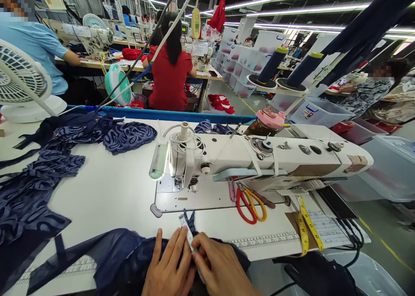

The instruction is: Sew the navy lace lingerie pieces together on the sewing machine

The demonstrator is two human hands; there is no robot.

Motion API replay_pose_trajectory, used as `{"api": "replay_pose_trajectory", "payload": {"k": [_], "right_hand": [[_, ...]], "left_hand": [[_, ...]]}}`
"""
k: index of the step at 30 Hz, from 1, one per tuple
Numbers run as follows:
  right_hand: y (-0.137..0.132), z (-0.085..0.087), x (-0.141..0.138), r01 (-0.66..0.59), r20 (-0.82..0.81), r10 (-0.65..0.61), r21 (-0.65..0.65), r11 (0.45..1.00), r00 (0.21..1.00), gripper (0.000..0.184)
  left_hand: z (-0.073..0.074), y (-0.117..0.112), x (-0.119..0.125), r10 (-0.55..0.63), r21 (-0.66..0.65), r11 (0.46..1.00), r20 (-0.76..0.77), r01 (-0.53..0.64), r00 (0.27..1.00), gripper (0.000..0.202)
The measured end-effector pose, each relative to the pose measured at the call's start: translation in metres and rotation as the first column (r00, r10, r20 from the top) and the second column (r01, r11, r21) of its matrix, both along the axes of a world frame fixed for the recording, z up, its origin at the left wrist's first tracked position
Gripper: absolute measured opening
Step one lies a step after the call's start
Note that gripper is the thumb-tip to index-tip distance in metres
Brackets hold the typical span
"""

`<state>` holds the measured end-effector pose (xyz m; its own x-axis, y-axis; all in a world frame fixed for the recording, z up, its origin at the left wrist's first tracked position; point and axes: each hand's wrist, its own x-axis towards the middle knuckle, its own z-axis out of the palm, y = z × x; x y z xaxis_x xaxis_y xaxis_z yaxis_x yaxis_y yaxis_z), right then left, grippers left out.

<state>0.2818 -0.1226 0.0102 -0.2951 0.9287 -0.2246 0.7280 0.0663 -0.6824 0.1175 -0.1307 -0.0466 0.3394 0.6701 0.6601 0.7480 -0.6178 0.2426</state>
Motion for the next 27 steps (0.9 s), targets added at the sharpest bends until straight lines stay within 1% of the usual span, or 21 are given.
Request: {"api": "replay_pose_trajectory", "payload": {"k": [2,4,7,9,12,16,19,22,27], "right_hand": [[-0.001,-0.005,-0.001,0.022,-0.084,-0.028,-0.062,0.998,0.996,0.011],[0.000,-0.009,-0.004,0.101,-0.177,-0.121,-0.115,0.988,0.977,0.012],[0.000,-0.010,-0.007,0.226,-0.290,-0.276,-0.196,0.954,0.916,0.014],[-0.001,-0.009,-0.007,0.282,-0.350,-0.344,-0.215,0.935,0.872,0.018],[-0.003,-0.011,-0.008,0.273,-0.396,-0.341,-0.219,0.937,0.853,0.018],[-0.005,-0.018,-0.012,0.248,-0.349,-0.329,-0.257,0.934,0.877,0.017],[-0.003,-0.021,-0.016,0.259,-0.314,-0.331,-0.250,0.933,0.890,0.017],[-0.001,-0.021,-0.019,0.260,-0.298,-0.322,-0.229,0.938,0.899,0.016],[-0.002,-0.020,-0.022,0.261,-0.299,-0.324,-0.231,0.937,0.898,0.015]], "left_hand": [[-0.004,-0.003,-0.001,-0.003,-0.031,1.000,0.014,0.003,1.000,0.028],[-0.009,-0.007,-0.002,-0.003,-0.061,0.998,0.013,0.004,1.000,0.027],[-0.013,-0.012,-0.004,0.039,-0.074,0.996,-0.011,-0.040,0.999,0.031],[-0.013,-0.014,-0.003,0.074,-0.067,0.995,-0.024,-0.075,0.997,0.034],[-0.010,-0.012,-0.002,0.057,-0.029,0.998,-0.042,-0.058,0.997,0.035],[-0.006,-0.010,-0.002,0.055,0.014,0.998,-0.049,-0.054,0.997,0.033],[-0.006,-0.011,-0.003,0.049,0.010,0.999,-0.026,-0.048,0.998,0.029],[-0.008,-0.012,-0.004,0.049,0.000,0.999,0.003,-0.049,0.999,0.027],[-0.010,-0.012,-0.004,0.056,-0.014,0.998,0.013,-0.056,0.998,0.036]]}}
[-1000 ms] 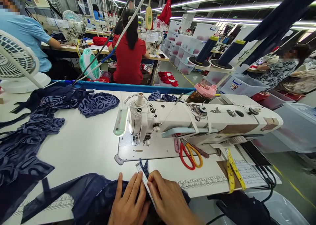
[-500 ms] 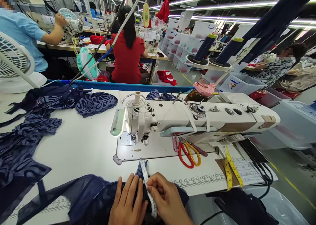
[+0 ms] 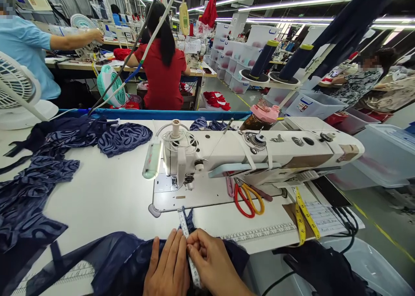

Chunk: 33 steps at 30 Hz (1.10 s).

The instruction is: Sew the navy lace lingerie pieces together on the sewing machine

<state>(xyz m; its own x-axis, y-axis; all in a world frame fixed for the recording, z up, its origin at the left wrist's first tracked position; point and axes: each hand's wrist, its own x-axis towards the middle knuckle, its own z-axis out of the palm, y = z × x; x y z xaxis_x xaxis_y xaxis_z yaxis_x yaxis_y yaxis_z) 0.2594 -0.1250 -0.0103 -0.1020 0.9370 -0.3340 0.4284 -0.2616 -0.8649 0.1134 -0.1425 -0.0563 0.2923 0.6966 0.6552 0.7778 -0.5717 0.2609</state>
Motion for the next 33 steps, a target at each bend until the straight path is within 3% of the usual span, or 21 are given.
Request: {"api": "replay_pose_trajectory", "payload": {"k": [7,16,33], "right_hand": [[-0.0006,-0.0020,-0.0022,-0.017,0.009,0.017,0.001,1.000,1.000,0.013],[-0.0020,0.0007,0.0013,0.007,-0.232,-0.049,-0.179,0.984,0.972,0.016],[0.0072,0.0067,0.0002,-0.002,-0.222,-0.042,-0.194,0.981,0.974,0.012]], "left_hand": [[0.0038,0.0038,-0.0030,-0.023,-0.029,0.999,0.028,0.024,0.999,0.047],[0.0031,0.0061,-0.0039,-0.008,-0.096,0.995,0.083,0.016,0.997,0.044],[-0.0011,0.0069,-0.0025,0.013,-0.077,0.997,0.030,-0.010,0.999,0.048]]}}
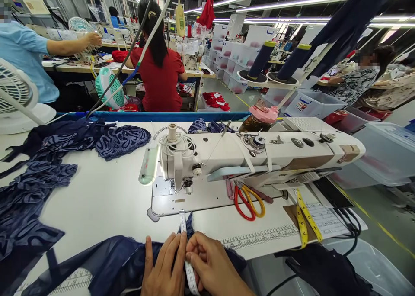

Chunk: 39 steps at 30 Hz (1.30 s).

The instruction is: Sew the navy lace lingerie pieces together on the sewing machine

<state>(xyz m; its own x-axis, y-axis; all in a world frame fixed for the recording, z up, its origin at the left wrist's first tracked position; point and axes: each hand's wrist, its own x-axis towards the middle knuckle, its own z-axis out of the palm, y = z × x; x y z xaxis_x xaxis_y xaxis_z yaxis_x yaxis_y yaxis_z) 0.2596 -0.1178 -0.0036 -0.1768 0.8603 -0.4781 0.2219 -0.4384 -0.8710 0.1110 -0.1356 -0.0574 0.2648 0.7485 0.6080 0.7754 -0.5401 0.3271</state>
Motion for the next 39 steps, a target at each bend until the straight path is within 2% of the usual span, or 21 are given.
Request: {"api": "replay_pose_trajectory", "payload": {"k": [6,15,23,31,39], "right_hand": [[0.0005,0.0002,0.0007,0.008,-0.015,-0.008,-0.015,1.000,1.000,0.011],[-0.0016,-0.0067,0.0030,0.027,-0.040,-0.027,-0.001,1.000,0.999,0.010],[0.0013,-0.0012,0.0035,0.001,-0.030,-0.001,-0.008,1.000,1.000,0.010],[0.0000,-0.0020,0.0058,-0.057,0.037,0.054,0.089,0.994,0.998,0.009],[-0.0001,-0.0065,0.0067,-0.077,0.041,0.074,0.076,0.994,0.996,0.008]], "left_hand": [[0.0011,0.0010,-0.0036,-0.024,0.018,1.000,-0.098,0.026,0.995,0.052],[-0.0004,0.0020,0.0002,0.001,0.023,1.000,-0.056,0.000,0.998,0.047],[-0.0011,0.0029,-0.0022,-0.001,0.041,0.999,-0.122,0.006,0.992,0.053],[-0.0023,0.0047,-0.0033,-0.007,0.053,0.998,-0.128,0.014,0.992,0.053],[-0.0043,0.0044,-0.0039,-0.004,0.055,0.998,-0.127,0.011,0.992,0.050]]}}
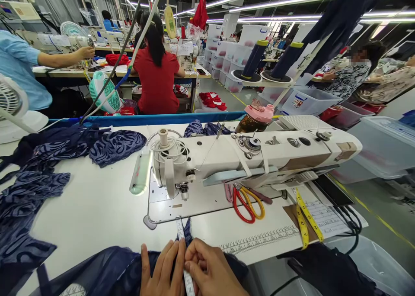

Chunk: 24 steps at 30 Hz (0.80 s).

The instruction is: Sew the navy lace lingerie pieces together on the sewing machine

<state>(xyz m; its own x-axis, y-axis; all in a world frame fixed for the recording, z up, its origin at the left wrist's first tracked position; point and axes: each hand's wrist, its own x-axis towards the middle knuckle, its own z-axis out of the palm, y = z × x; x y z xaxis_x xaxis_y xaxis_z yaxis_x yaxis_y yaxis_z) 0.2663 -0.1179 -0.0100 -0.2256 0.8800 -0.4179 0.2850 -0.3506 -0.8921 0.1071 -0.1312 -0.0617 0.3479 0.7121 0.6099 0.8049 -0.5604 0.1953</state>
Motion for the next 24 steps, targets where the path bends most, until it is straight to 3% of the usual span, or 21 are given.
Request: {"api": "replay_pose_trajectory", "payload": {"k": [24], "right_hand": [[0.0013,0.0034,-0.0009,0.021,-0.030,-0.021,-0.011,1.000,0.999,0.009]], "left_hand": [[0.0059,-0.0005,0.0031,0.012,-0.041,0.999,0.039,-0.010,0.999,0.051]]}}
